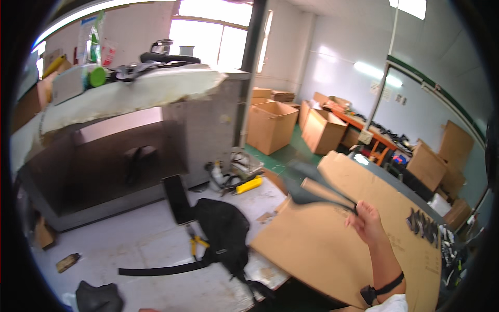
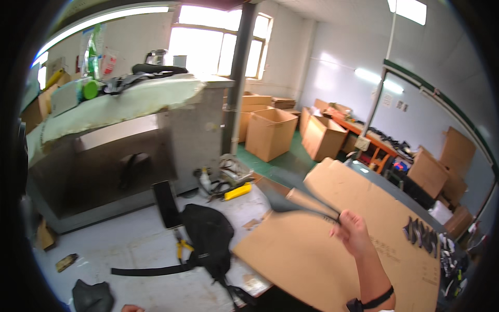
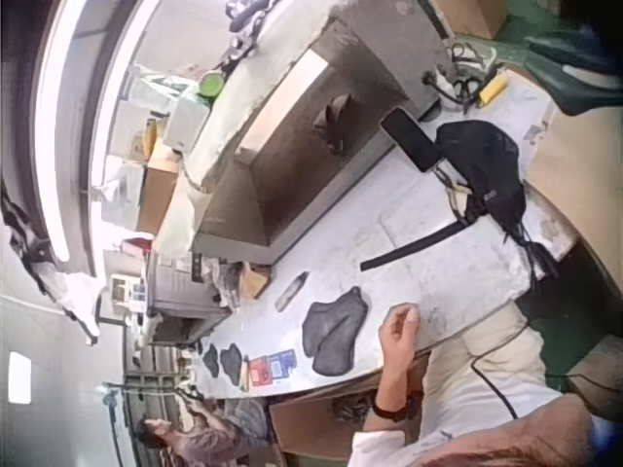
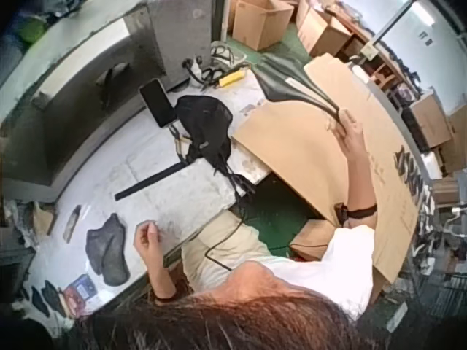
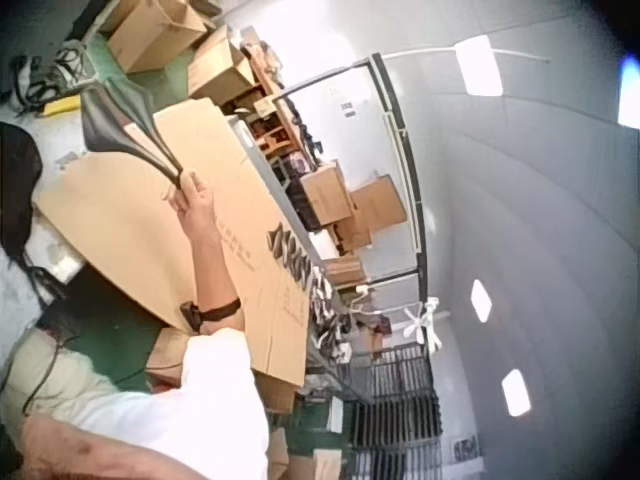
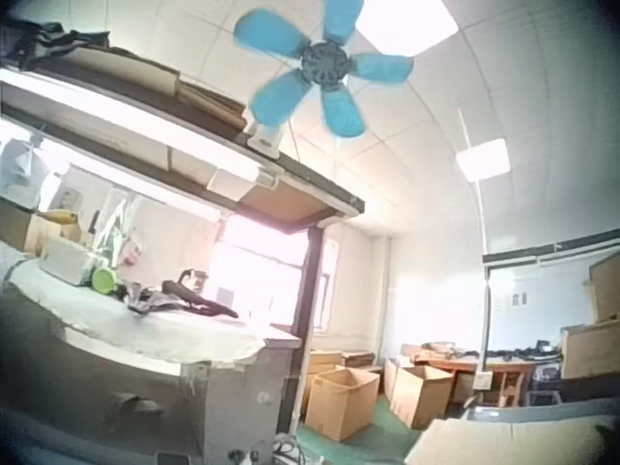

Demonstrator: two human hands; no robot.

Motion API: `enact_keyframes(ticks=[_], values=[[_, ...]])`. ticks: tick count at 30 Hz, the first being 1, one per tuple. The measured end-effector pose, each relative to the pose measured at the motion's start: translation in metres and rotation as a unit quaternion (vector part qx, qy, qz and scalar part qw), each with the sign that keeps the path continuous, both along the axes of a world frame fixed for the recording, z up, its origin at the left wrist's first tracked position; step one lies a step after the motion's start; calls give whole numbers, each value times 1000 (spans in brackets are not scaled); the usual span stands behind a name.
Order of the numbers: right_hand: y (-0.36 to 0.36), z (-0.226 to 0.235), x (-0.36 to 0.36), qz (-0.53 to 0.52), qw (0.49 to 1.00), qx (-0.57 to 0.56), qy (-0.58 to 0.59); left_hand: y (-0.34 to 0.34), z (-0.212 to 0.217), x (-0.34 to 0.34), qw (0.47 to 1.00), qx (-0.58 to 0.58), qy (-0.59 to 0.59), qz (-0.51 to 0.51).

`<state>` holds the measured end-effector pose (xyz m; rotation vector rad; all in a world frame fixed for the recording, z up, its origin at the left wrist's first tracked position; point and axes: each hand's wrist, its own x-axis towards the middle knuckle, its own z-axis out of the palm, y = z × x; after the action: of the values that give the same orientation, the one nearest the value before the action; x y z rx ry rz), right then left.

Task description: The recorder is inspecting and manipulating several black bicycle saddle components at a workstation.

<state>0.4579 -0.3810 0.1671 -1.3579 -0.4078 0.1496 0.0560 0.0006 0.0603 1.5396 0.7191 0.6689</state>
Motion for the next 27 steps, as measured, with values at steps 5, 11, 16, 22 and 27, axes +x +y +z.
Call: enact_keyframes(ticks=[5,11,16,22,27], values=[[115,-11,-129,365,905,-143,166,15,12,22,878,-409,-212,-128],[182,-93,-192,372,850,-340,154,37,17,-19,989,-135,23,-51],[249,-64,-240,266,857,-427,-116,55,11,-57,966,181,174,58],[276,-63,-250,258,838,-385,-287,83,-11,-79,881,343,269,186],[317,-60,-271,312,858,-260,-315,112,-4,-76,763,571,279,115]])
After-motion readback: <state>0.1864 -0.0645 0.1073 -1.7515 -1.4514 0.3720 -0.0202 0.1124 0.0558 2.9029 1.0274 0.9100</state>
